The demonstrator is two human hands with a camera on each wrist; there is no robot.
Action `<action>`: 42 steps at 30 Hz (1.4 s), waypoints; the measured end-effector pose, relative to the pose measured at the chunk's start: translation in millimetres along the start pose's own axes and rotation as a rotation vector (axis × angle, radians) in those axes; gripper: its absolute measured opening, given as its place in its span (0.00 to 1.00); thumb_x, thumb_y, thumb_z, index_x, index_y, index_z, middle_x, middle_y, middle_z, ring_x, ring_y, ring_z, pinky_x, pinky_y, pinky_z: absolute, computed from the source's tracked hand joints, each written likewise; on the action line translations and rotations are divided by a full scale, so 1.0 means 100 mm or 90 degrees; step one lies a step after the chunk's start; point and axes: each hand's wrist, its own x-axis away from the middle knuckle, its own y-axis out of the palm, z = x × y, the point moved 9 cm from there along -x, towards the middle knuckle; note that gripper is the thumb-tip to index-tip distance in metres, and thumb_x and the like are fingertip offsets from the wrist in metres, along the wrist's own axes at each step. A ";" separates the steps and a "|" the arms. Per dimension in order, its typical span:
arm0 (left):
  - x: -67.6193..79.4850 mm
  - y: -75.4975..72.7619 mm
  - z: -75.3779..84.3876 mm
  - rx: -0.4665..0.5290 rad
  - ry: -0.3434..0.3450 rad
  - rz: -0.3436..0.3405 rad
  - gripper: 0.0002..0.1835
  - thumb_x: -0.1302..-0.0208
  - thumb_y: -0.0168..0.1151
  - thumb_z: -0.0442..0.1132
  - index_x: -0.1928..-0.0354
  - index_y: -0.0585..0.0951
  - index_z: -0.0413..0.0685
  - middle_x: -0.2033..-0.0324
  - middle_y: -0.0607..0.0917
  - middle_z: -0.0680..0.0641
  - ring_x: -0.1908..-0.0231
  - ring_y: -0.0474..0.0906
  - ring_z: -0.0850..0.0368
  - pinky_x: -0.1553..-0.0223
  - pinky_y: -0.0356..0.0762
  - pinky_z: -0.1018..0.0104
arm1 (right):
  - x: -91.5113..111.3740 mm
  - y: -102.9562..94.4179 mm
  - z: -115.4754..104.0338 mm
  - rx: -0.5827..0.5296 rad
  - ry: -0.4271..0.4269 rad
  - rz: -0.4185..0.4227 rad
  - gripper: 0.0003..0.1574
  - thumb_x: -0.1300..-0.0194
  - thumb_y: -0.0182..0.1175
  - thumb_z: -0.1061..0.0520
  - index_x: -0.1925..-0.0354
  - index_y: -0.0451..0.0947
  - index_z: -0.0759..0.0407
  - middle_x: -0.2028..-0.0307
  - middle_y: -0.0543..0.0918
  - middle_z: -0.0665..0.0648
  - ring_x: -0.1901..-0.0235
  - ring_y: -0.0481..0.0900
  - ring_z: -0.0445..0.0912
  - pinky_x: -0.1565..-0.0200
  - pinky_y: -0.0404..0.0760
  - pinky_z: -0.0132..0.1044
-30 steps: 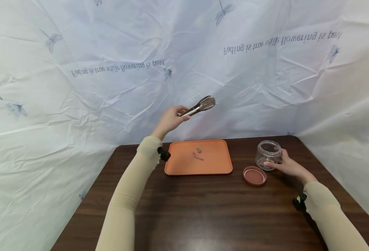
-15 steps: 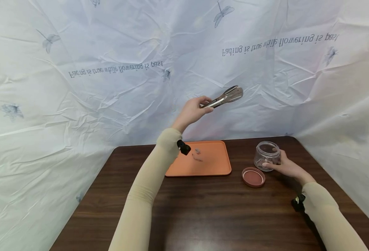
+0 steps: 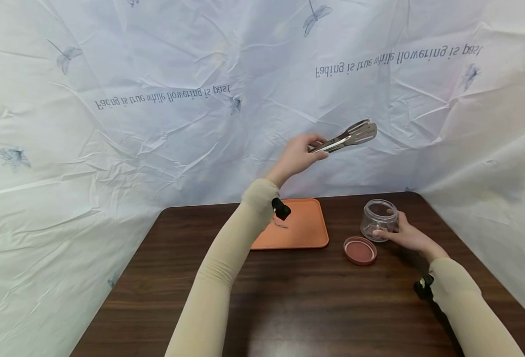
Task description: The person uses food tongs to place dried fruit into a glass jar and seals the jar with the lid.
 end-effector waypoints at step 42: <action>0.27 1.49 -0.37 -0.087 0.004 -0.161 0.20 0.28 0.63 0.46 0.37 0.80 0.50 0.43 0.82 0.48 0.42 0.78 0.52 0.47 0.77 0.64 | -0.03 -0.01 0.03 -0.002 0.022 -0.004 0.67 0.30 0.63 0.40 0.26 0.27 0.71 0.31 0.47 0.88 0.30 0.46 0.80 0.37 0.57 0.72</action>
